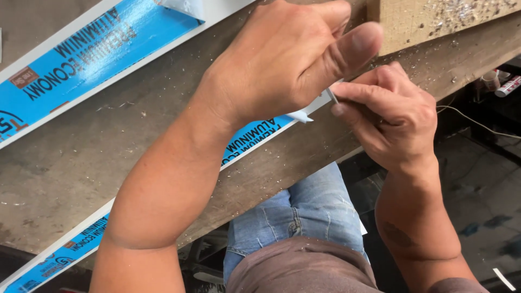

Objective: Assembling aluminum frames using a rivet gun, drill, and pliers

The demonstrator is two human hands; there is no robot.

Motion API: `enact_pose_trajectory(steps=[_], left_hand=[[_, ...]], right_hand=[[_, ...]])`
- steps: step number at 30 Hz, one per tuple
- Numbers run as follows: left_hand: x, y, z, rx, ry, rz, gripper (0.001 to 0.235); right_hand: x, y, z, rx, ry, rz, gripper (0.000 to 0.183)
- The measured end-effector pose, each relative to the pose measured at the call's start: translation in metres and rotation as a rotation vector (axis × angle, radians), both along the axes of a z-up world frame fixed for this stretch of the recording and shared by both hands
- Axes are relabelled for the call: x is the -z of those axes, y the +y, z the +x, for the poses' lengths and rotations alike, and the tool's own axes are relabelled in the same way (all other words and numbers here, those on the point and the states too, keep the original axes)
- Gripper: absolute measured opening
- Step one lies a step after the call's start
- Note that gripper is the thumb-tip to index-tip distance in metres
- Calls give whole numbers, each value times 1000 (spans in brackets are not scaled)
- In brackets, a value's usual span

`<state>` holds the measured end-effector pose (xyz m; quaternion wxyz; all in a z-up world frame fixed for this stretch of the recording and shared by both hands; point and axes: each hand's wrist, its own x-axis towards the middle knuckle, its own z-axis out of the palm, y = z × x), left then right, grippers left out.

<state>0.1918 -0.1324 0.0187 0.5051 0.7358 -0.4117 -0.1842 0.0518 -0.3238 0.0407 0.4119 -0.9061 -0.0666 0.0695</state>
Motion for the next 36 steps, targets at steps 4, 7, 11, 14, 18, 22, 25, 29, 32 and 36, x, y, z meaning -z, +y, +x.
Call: enact_pose_trajectory(steps=[4,7,11,14,18,22,25,29,32,36], left_hand=[[0,1,3,31,24,-36,69],[-2,3,3,72,40,-140,82],[-2,3,4,51,85,-144,76],[1,4,6,58,137,-161,66],[6,6,5,86,89,-208,61],[0,6,6,73,148,-157,65],[2,4,5,66,108,-120,64],[8,1,4,41,58,-104,72],[10,1,4,33,57,-66,73],[-3,4,6,69,235,-52,71]], right_hand=[[4,5,-2,13,-41,37,7],[9,6,-6,52,-54,25,6],[14,4,-11,100,-55,86,6],[13,7,-12,112,-54,68,8],[12,9,-14,122,-53,51,8],[12,10,-14,130,-49,36,11],[13,10,-15,130,-53,41,9],[12,11,-13,121,-58,48,8],[7,11,-8,83,-29,-1,13],[1,7,-1,-5,-1,-21,18]])
